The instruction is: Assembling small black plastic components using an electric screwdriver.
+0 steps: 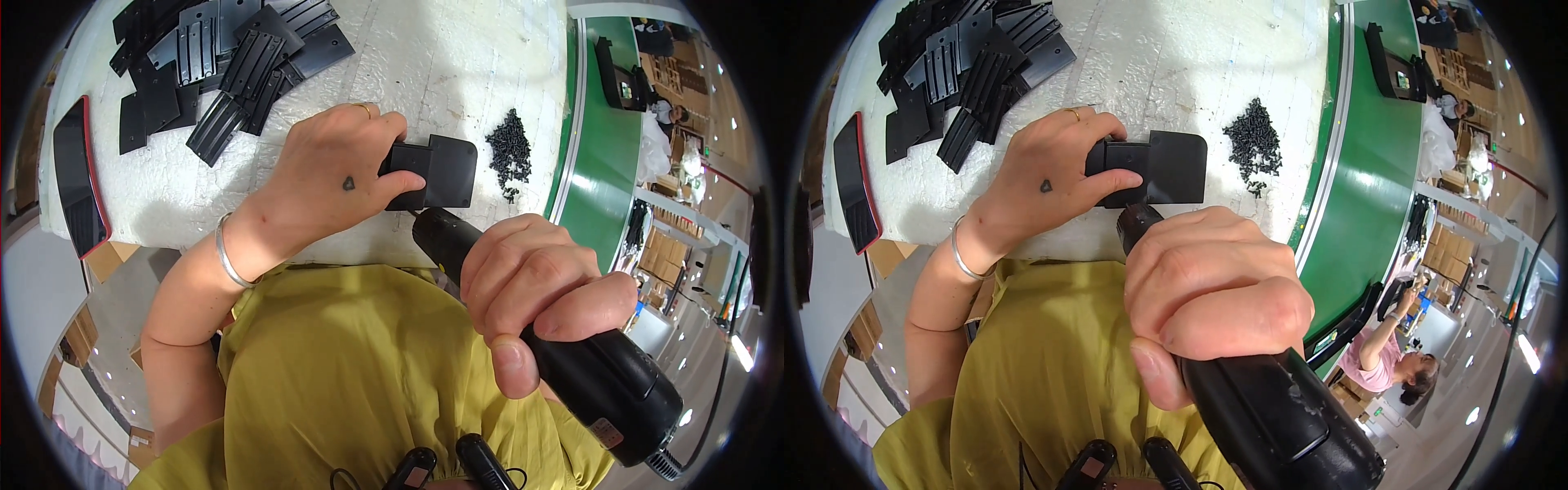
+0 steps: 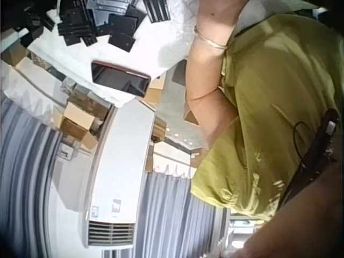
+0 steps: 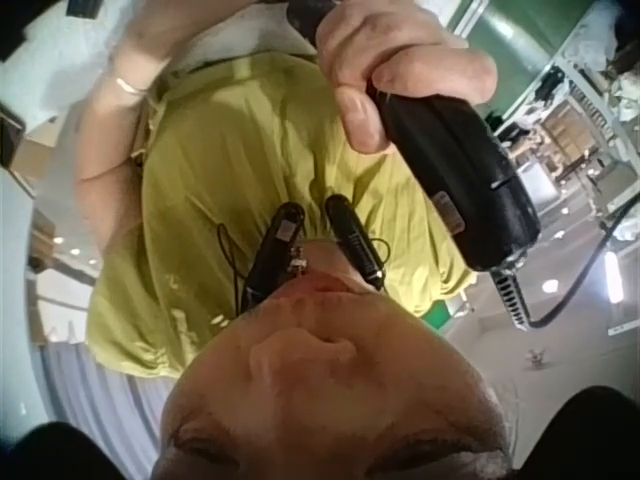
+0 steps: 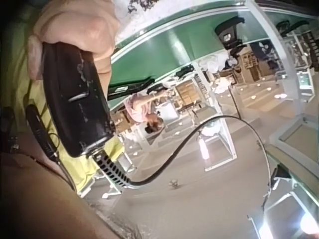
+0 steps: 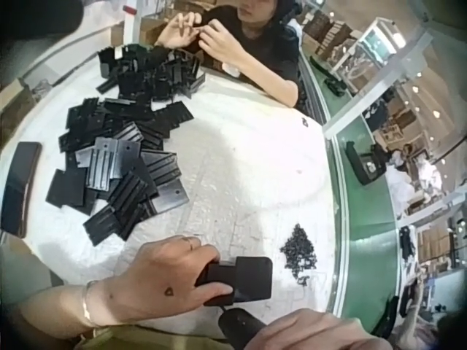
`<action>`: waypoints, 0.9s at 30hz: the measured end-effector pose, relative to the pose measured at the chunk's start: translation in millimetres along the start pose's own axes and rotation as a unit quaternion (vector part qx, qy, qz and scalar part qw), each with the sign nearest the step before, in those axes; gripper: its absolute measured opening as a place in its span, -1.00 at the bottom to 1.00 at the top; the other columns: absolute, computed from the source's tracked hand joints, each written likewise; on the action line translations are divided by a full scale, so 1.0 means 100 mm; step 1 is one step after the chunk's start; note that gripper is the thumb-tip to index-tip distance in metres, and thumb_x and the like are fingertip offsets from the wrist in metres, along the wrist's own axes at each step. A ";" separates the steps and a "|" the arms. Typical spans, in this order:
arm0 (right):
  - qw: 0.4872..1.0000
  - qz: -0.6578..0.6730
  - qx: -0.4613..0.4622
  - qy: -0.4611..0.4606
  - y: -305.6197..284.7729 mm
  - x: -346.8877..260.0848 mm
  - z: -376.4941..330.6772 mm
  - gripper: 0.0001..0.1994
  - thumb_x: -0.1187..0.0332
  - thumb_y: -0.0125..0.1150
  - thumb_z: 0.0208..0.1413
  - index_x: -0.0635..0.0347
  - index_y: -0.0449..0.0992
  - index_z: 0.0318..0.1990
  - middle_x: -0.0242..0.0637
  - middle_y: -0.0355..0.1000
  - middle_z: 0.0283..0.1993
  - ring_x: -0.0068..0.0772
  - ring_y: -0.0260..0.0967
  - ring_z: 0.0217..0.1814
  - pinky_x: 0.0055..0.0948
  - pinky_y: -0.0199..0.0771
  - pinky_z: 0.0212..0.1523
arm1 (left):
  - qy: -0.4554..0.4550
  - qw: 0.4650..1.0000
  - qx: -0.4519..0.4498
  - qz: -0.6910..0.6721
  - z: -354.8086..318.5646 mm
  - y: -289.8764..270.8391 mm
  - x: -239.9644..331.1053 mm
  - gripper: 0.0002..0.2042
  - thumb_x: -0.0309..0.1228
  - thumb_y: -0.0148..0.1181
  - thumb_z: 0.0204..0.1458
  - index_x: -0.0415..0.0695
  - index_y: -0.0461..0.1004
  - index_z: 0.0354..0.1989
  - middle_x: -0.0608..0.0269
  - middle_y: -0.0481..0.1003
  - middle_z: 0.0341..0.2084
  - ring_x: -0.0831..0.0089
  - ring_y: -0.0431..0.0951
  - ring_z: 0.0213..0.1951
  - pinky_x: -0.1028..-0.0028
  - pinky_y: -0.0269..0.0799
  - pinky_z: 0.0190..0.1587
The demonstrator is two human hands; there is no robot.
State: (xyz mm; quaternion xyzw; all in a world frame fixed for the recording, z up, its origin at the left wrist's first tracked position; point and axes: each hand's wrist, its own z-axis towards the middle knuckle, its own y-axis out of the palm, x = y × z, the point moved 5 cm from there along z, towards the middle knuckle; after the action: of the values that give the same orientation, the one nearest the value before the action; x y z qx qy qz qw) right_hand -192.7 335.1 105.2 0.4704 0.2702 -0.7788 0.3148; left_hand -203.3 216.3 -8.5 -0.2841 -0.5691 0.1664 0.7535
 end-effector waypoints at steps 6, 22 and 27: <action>0.995 0.049 0.075 -0.042 0.01 -0.09 -0.02 -0.77 0.65 0.20 -0.24 0.24 0.24 -0.49 -0.31 0.26 -0.70 -0.40 0.22 -0.72 -0.46 0.26 -0.69 | -0.026 0.999 0.025 -0.007 -0.03 -0.06 0.02 -0.68 -0.20 0.30 -0.26 -0.12 0.44 -0.39 0.18 0.44 -0.49 0.18 0.45 -0.31 0.31 0.36 -0.27; 0.877 0.113 0.420 0.206 -0.22 0.44 -0.27 -0.40 0.62 0.25 -0.38 0.23 0.23 -0.03 -0.29 0.29 -0.08 -0.41 0.26 -0.02 -0.40 0.23 0.05 | -0.103 0.869 0.126 -0.467 0.07 -0.36 0.32 -0.49 -0.41 0.32 -0.13 -0.28 0.32 0.02 0.33 0.44 -0.30 0.68 0.36 -0.29 0.63 0.31 -0.24; 0.906 0.147 0.346 0.195 -0.32 0.51 -0.38 -0.41 0.60 0.28 -0.31 0.24 0.23 -0.01 -0.28 0.29 -0.04 -0.37 0.26 0.00 -0.38 0.24 0.05 | -0.156 0.684 -0.029 -0.712 0.03 -0.47 0.24 -0.64 -0.29 0.04 0.10 -0.29 0.33 -0.02 0.25 0.44 -0.24 0.53 0.40 -0.18 0.50 0.29 -0.07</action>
State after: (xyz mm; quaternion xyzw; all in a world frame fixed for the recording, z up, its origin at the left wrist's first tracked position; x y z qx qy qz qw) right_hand -213.3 371.1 47.3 0.7267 -0.0327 -0.6611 0.1837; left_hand -202.4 193.4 39.5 0.2151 -0.7139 -0.3947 0.5369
